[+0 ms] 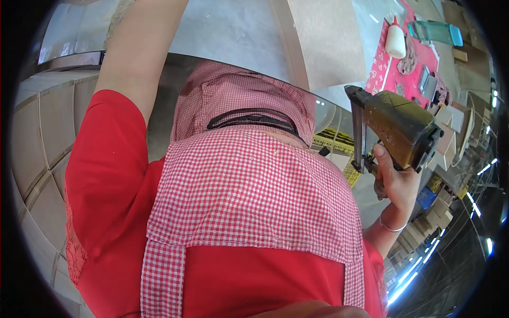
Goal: The person is assembling small wooden boxes by applying glue to the edges and using a pneumatic stapler to join the pieces together.
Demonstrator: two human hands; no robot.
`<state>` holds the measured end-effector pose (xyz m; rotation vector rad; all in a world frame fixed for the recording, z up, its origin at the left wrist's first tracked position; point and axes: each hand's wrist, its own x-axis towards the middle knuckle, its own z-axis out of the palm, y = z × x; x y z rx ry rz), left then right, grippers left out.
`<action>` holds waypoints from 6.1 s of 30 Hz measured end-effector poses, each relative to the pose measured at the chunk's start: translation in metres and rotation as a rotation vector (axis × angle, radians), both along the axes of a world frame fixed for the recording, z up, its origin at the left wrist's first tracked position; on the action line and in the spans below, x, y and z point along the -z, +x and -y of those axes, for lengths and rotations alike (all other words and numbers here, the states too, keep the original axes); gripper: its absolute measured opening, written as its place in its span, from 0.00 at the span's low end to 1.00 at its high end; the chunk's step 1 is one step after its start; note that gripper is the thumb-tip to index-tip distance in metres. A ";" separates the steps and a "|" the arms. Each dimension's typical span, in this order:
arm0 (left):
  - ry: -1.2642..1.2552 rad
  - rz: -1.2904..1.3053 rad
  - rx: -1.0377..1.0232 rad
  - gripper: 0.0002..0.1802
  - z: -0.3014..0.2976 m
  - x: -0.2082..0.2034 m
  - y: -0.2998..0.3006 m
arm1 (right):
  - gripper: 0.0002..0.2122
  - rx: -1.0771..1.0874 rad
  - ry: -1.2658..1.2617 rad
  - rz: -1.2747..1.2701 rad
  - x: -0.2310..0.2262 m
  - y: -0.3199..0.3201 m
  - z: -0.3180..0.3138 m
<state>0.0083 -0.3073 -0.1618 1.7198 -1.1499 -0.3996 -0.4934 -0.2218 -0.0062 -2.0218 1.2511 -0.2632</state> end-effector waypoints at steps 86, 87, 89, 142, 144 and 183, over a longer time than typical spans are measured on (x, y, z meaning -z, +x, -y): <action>0.147 0.659 0.319 0.30 -0.136 -0.096 -0.210 | 0.10 0.214 0.075 -0.001 -0.023 0.018 -0.010; 0.174 0.660 0.327 0.30 -0.136 -0.098 -0.211 | 0.11 0.216 0.077 0.001 -0.023 0.018 -0.009; 0.224 0.666 0.347 0.31 -0.135 -0.102 -0.211 | 0.11 0.220 0.079 0.003 -0.021 0.019 -0.008; -0.203 0.163 0.443 0.60 -0.173 0.008 -0.146 | 0.15 -0.061 0.096 0.056 -0.009 0.101 -0.064; -0.211 0.165 0.439 0.60 -0.174 0.008 -0.145 | 0.14 -0.043 0.114 0.054 -0.011 0.104 -0.066; -0.257 0.108 0.243 0.74 -0.174 0.034 -0.164 | 0.13 -0.105 0.075 -0.254 -0.041 0.167 -0.017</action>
